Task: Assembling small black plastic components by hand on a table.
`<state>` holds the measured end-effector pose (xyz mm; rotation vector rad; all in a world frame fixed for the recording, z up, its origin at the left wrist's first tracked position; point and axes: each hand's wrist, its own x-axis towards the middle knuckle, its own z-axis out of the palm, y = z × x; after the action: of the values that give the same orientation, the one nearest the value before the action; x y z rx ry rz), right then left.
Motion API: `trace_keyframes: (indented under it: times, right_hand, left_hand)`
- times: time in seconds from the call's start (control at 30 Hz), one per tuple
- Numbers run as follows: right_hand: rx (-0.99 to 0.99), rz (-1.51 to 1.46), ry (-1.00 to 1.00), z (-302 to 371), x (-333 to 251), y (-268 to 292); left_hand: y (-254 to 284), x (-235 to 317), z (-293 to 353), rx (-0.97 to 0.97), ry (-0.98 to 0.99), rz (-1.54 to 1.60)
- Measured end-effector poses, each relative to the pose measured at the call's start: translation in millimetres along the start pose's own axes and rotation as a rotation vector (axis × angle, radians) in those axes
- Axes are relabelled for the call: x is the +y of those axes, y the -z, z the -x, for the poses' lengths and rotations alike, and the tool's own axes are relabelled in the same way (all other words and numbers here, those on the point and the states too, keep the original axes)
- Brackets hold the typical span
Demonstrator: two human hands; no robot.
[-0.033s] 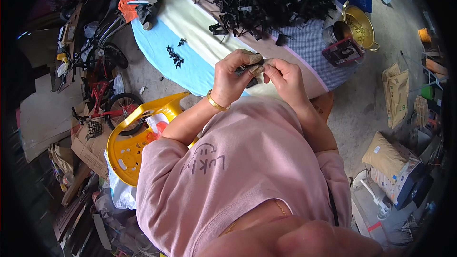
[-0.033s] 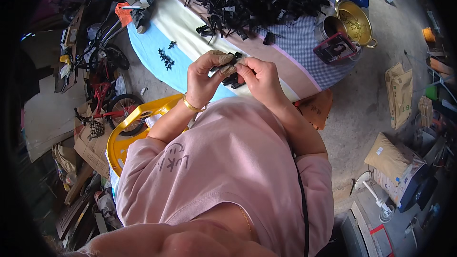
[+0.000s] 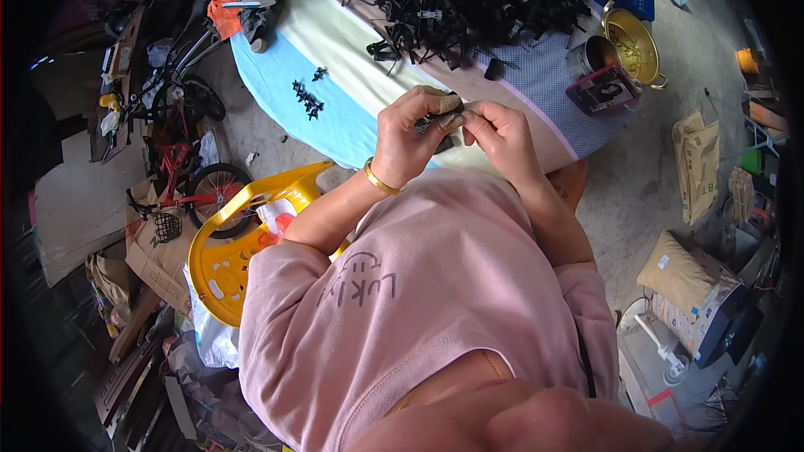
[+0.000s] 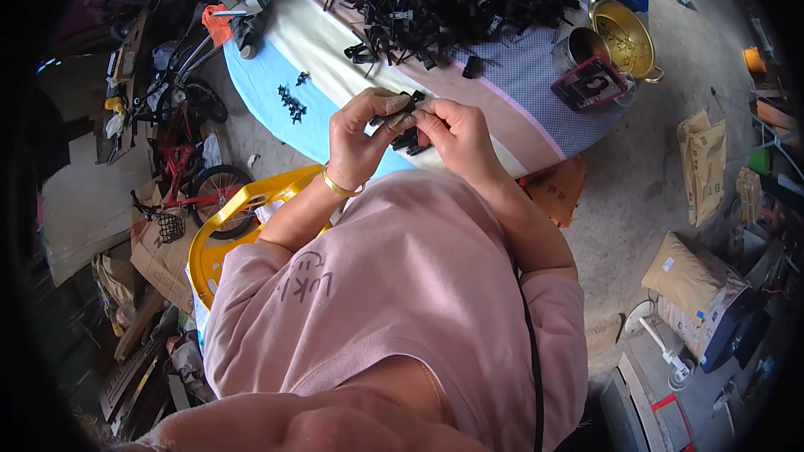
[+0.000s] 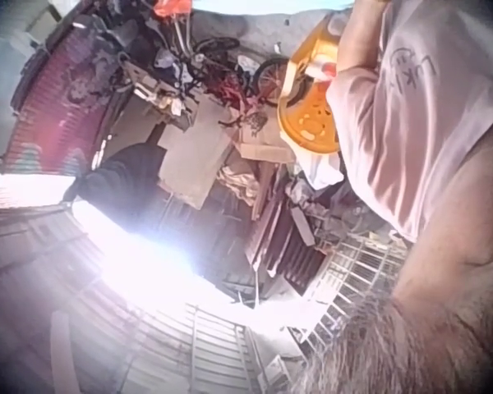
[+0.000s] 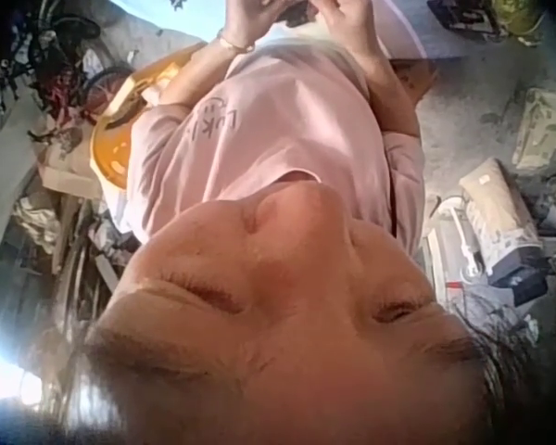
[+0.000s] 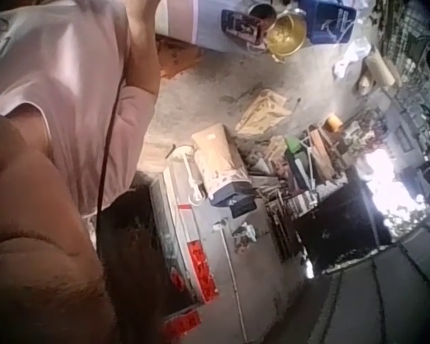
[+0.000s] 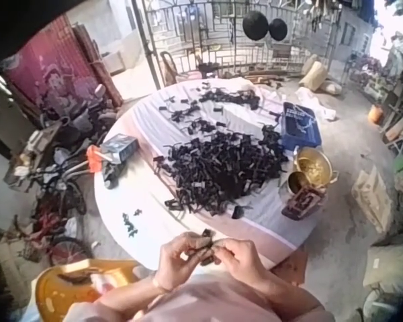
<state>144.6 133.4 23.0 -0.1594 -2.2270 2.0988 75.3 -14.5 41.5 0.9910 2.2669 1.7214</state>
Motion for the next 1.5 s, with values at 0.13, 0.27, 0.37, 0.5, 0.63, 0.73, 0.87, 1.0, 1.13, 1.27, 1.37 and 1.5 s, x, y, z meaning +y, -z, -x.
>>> trace_keyframes:
  times: [0.13,0.27,0.37,0.5,0.63,0.73,0.87,1.0,1.13,1.27,1.37,1.5]
  right_hand:
    - [-0.006,-0.196,-0.232,-2,3,-3]
    - [0.056,-0.034,0.057,-1,13,-2]
    - [0.124,0.125,0.14,2,-2,4]
    - [0.115,0.183,0.241,9,-7,5]
    - [0.102,0.115,0.273,10,-7,3]
    - [0.096,-0.127,0.035,9,-6,-3]
    - [0.099,-0.204,-0.046,3,6,-4]
    - [0.056,-0.15,-0.092,4,13,-1]
    - [-0.009,-0.244,-0.165,7,6,0]
    - [-0.036,-0.038,-0.106,7,7,-2]
    - [-0.033,-0.041,-0.092,9,4,-5]
    - [0.01,-0.022,-0.062,12,13,-10]
  left_hand:
    - [-3,-7,0,0.002,-0.034,-0.048]
    - [-6,-20,2,0.026,0.233,0.445]
    - [8,-25,-8,0.021,0.638,1.06]
    - [9,-31,-7,-0.105,0.833,1.259]
    - [1,-32,7,-0.244,0.75,1.109]
    - [1,-24,10,-0.332,0.674,0.886]
    - [-1,-11,9,-0.369,0.554,0.766]
    - [-6,-21,12,-0.29,0.492,0.711]
    - [-3,-13,8,-0.208,0.573,0.77]
    - [-3,-14,11,-0.181,0.503,0.732]
    - [-4,-14,12,-0.163,0.477,0.637]
    - [-5,-18,14,-0.172,0.452,0.604]
